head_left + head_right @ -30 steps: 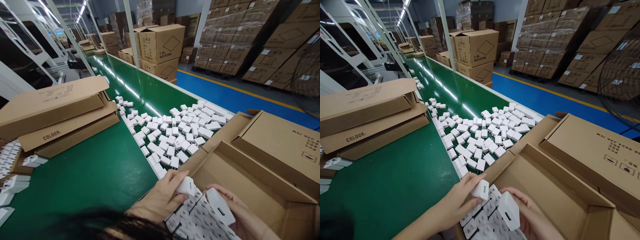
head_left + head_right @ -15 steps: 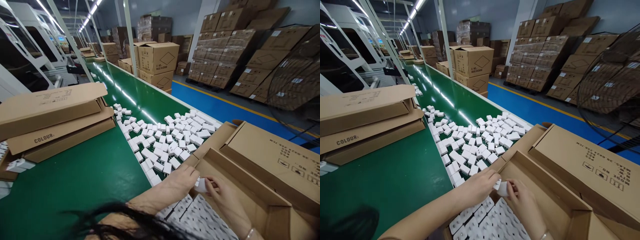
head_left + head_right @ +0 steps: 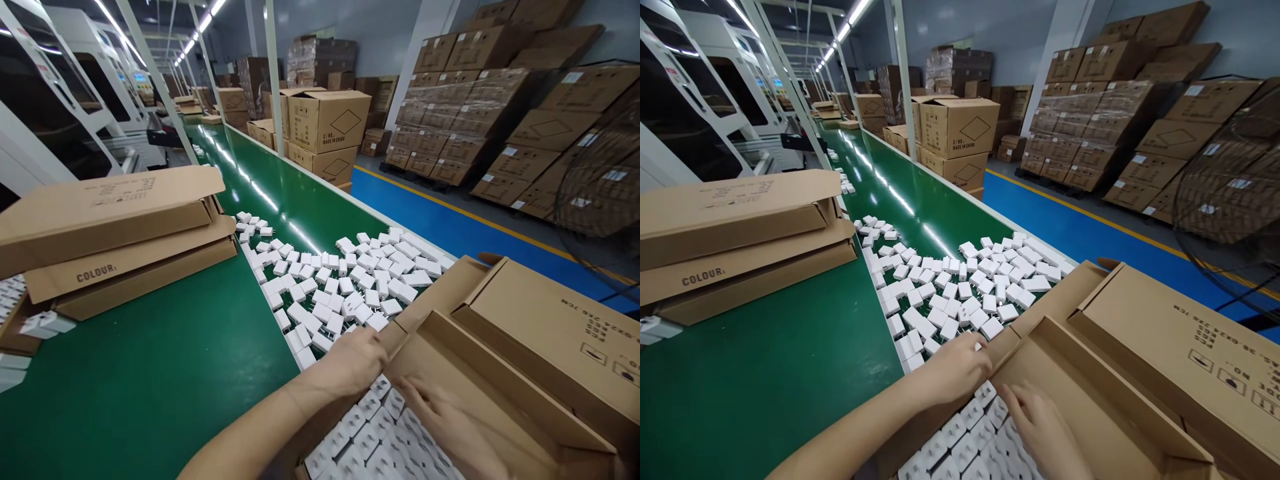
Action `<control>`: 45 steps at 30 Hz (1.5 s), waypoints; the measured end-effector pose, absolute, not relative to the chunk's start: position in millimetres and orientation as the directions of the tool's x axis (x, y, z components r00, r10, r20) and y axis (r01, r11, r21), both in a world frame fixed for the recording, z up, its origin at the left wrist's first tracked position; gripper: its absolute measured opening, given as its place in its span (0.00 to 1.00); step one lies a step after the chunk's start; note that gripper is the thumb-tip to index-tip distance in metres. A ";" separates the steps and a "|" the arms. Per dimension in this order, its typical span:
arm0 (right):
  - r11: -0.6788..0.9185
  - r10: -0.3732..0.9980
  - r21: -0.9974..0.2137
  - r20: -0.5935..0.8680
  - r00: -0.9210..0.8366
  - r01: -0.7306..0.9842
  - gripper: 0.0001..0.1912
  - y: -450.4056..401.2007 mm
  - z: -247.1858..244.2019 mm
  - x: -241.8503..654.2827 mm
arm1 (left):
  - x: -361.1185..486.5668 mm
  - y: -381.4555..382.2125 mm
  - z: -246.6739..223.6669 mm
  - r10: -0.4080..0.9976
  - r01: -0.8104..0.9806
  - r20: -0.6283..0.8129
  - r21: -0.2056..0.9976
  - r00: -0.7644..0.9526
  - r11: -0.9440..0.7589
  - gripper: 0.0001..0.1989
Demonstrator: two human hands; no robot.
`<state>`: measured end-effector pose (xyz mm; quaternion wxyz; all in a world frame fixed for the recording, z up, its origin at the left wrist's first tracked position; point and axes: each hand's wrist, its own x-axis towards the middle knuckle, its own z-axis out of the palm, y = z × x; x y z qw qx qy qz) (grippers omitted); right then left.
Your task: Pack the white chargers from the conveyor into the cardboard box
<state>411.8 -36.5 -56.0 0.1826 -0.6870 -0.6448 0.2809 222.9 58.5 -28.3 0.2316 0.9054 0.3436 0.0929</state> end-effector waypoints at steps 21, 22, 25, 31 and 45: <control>0.029 0.972 -0.252 -0.217 -0.086 0.967 0.17 109.3 -38.8 386.1 | 227.0 94.8 -70.4 0.967 0.958 -0.140 0.221 0.214 -0.180 0.13; 0.022 0.967 -0.211 -0.244 -0.075 0.977 0.16 103.7 -37.2 385.0 | 230.1 96.3 -71.9 0.969 0.962 -0.141 0.215 0.202 -0.169 0.12; 0.029 0.944 -0.094 -0.325 -0.058 0.995 0.12 87.5 -41.7 368.8 | 239.5 99.5 -74.7 0.976 0.972 -0.140 0.191 0.167 -0.139 0.12; 0.031 0.944 -0.030 -0.326 -0.039 0.999 0.11 76.2 -50.8 329.4 | 251.2 99.4 -77.0 0.981 0.980 -0.112 0.144 0.157 -0.141 0.14; -0.224 0.969 -0.500 -0.202 0.139 0.836 0.26 18.3 -0.8 419.5 | 238.8 85.8 -64.2 0.953 0.948 -0.109 0.183 0.284 -0.261 0.15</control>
